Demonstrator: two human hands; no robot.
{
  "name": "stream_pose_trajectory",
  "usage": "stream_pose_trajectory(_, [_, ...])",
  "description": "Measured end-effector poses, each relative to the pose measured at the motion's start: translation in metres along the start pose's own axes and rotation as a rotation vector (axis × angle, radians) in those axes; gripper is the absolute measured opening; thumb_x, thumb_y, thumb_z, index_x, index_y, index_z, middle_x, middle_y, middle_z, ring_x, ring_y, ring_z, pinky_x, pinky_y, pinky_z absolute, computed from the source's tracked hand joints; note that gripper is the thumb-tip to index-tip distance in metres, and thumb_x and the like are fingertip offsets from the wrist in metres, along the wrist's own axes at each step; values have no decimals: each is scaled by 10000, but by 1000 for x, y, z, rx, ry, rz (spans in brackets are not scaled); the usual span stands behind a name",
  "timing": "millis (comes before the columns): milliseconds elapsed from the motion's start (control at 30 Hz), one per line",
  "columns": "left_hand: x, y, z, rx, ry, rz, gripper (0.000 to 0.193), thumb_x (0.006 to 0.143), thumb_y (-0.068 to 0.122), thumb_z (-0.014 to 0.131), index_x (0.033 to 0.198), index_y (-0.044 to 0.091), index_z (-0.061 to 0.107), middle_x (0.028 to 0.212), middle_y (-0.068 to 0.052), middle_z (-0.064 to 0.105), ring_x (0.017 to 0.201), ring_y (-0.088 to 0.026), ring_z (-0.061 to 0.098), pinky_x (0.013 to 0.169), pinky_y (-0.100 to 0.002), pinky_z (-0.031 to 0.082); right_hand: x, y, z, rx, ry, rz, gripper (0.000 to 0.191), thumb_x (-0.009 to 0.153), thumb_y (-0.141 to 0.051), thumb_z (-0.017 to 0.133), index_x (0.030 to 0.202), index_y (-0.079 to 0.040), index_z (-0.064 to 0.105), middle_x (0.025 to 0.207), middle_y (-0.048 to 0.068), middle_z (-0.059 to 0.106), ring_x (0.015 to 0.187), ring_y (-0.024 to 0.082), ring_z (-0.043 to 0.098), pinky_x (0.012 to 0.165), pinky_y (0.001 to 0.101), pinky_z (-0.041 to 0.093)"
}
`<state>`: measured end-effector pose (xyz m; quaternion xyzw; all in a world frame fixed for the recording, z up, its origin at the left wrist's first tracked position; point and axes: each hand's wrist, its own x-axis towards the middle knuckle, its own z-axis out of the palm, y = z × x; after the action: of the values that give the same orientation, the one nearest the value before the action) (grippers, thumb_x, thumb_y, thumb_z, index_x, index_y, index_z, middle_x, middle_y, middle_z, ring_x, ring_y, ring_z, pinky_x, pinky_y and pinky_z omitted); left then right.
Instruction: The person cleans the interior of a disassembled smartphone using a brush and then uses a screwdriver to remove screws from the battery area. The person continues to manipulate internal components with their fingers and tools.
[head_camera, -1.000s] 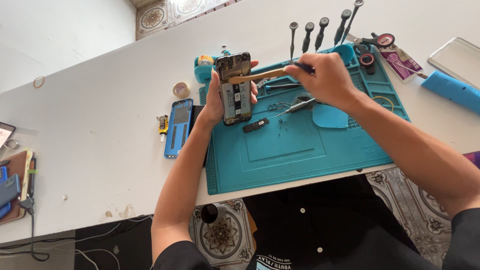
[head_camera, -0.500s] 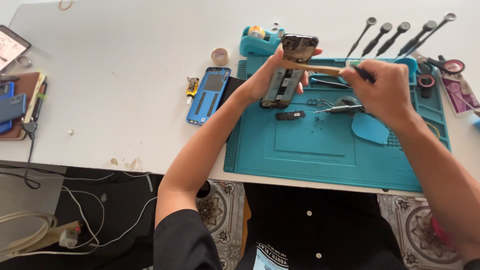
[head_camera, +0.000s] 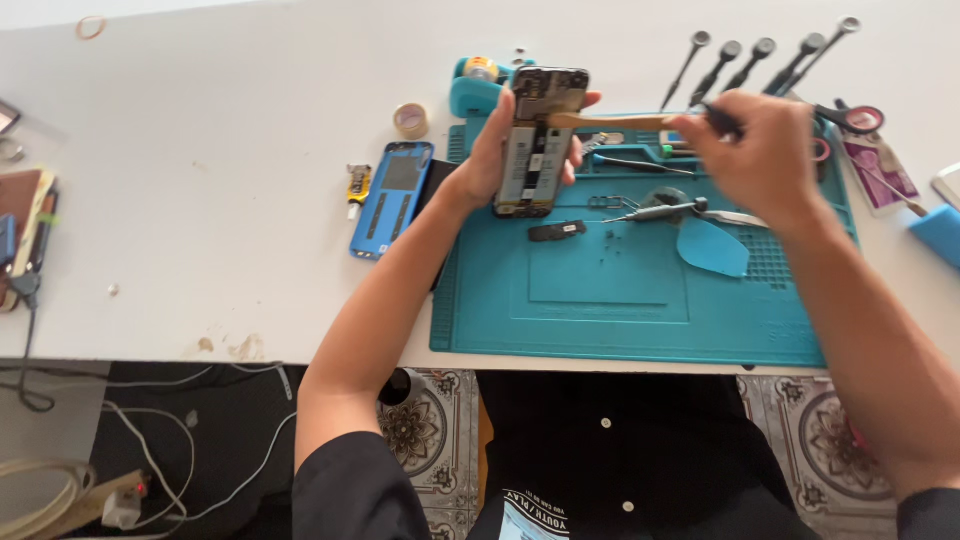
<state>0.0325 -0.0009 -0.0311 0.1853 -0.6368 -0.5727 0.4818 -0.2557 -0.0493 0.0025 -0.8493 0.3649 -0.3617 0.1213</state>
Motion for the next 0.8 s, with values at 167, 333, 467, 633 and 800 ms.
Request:
stream_pose_trajectory(167, [-1, 0, 2, 1, 22, -7, 1040, 971, 819, 236, 1581, -4, 414, 972, -144, 705, 863, -219, 735, 791, -348, 643, -9, -10, 7, 70, -76, 112, 382, 1019, -337, 817, 851, -2, 744, 561, 32, 557, 486, 83, 431, 433, 271, 295])
stream_pose_trajectory(333, [-3, 1, 4, -29, 53, -41, 1062, 962, 833, 254, 1578, -12, 438, 990, -153, 713, 874, -226, 728, 793, -358, 640, -3, 1, -4, 70, 17, 56, 379, 1043, -321, 838, 870, -2, 732, 621, 26, 589, 534, 58, 475, 464, 246, 329])
stream_pose_trajectory(467, [-3, 2, 4, -25, 46, -59, 1067, 952, 842, 245, 1588, 6, 431, 964, -146, 708, 855, -228, 733, 776, -349, 631, -2, 6, -7, 69, 48, 69, 371, 1041, -330, 840, 882, -14, 729, 645, 24, 609, 547, 44, 508, 462, 226, 352])
stream_pose_trajectory(633, [-2, 2, 4, 18, 58, -54, 1069, 946, 840, 224, 1579, 5, 432, 1006, -151, 718, 844, -231, 737, 776, -364, 639, -7, -10, 7, 91, -114, 52, 363, 1017, -333, 802, 840, -23, 735, 591, 38, 593, 485, 80, 458, 428, 267, 318])
stream_pose_trajectory(800, [-5, 3, 5, -39, 56, -65, 1053, 975, 823, 220, 1593, -3, 433, 1042, -163, 712, 883, -234, 724, 816, -379, 632, -9, -18, 12, 138, -121, -26, 356, 973, -325, 809, 849, -2, 726, 589, 40, 588, 487, 72, 482, 451, 254, 358])
